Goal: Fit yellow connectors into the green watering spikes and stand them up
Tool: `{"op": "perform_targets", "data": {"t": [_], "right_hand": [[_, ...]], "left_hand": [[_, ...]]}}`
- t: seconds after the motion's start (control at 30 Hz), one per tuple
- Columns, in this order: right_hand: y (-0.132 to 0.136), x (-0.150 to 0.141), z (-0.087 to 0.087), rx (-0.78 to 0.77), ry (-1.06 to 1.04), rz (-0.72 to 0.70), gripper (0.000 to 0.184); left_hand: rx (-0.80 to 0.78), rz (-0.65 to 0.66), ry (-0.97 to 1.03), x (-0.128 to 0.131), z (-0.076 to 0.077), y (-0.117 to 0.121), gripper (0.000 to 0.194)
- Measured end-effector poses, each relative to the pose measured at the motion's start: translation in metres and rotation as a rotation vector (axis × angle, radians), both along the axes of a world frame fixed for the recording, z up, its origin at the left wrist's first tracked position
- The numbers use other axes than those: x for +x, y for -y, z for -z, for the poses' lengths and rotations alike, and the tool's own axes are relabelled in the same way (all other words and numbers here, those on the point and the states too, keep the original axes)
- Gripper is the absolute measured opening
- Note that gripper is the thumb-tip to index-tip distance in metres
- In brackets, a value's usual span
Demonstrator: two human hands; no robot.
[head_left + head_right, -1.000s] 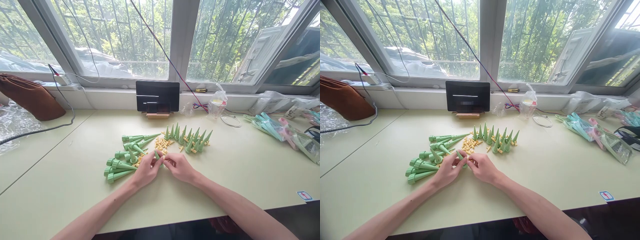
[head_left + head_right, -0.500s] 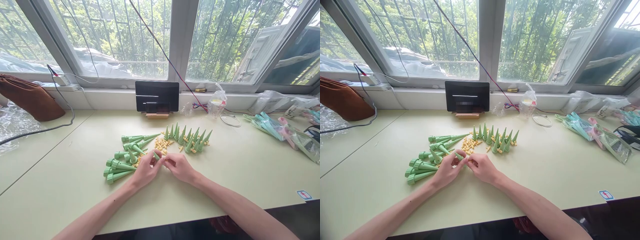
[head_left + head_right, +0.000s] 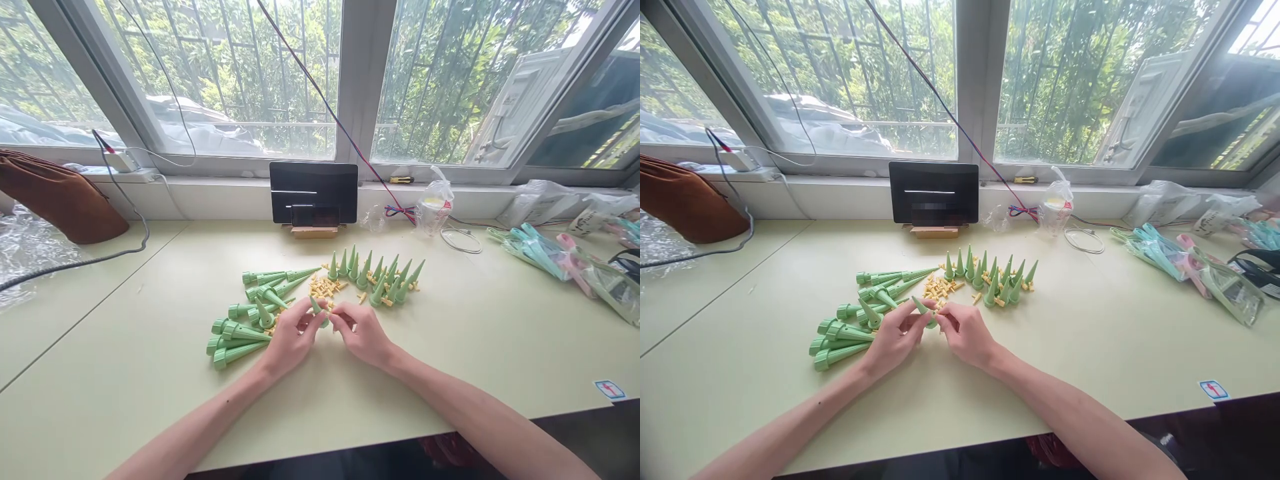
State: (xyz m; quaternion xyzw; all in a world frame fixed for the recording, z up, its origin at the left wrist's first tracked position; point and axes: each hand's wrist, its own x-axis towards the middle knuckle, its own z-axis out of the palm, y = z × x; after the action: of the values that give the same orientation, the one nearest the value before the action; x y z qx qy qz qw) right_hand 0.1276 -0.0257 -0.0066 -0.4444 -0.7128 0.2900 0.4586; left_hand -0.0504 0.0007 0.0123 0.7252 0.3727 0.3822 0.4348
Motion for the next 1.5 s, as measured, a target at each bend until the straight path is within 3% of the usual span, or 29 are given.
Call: {"op": "perform_targets", "data": {"t": [0.47,0.73,1.07,1.3,1.5], "right_hand": [[0.002,-0.003,-0.006,-0.133,-0.165,0.035,0.03],[0.001,-0.003,-0.001,-0.044,-0.104,0.033,0.024],[0.0,-0.002,-0.002,0.051,-0.05,0.016,0.022],[-0.002,-0.003,-0.004,0.005,-0.051,0.049,0.02],[-0.004,-0.001,-0.003,-0.05,-0.082,0.069,0.022]], "left_hand": [[-0.093,0.021,0.021,-0.001,0.009,-0.003,0.031],[-0.316,0.11,0.101,-0.002,0.003,-0.006,0.038],[-0.45,0.148,0.143,-0.006,0.004,-0.009,0.036],[-0.379,0.058,0.144,-0.004,-0.004,-0.007,0.031],[-0.29,0.062,0.113,-0.004,-0.011,-0.006,0.035]]}}
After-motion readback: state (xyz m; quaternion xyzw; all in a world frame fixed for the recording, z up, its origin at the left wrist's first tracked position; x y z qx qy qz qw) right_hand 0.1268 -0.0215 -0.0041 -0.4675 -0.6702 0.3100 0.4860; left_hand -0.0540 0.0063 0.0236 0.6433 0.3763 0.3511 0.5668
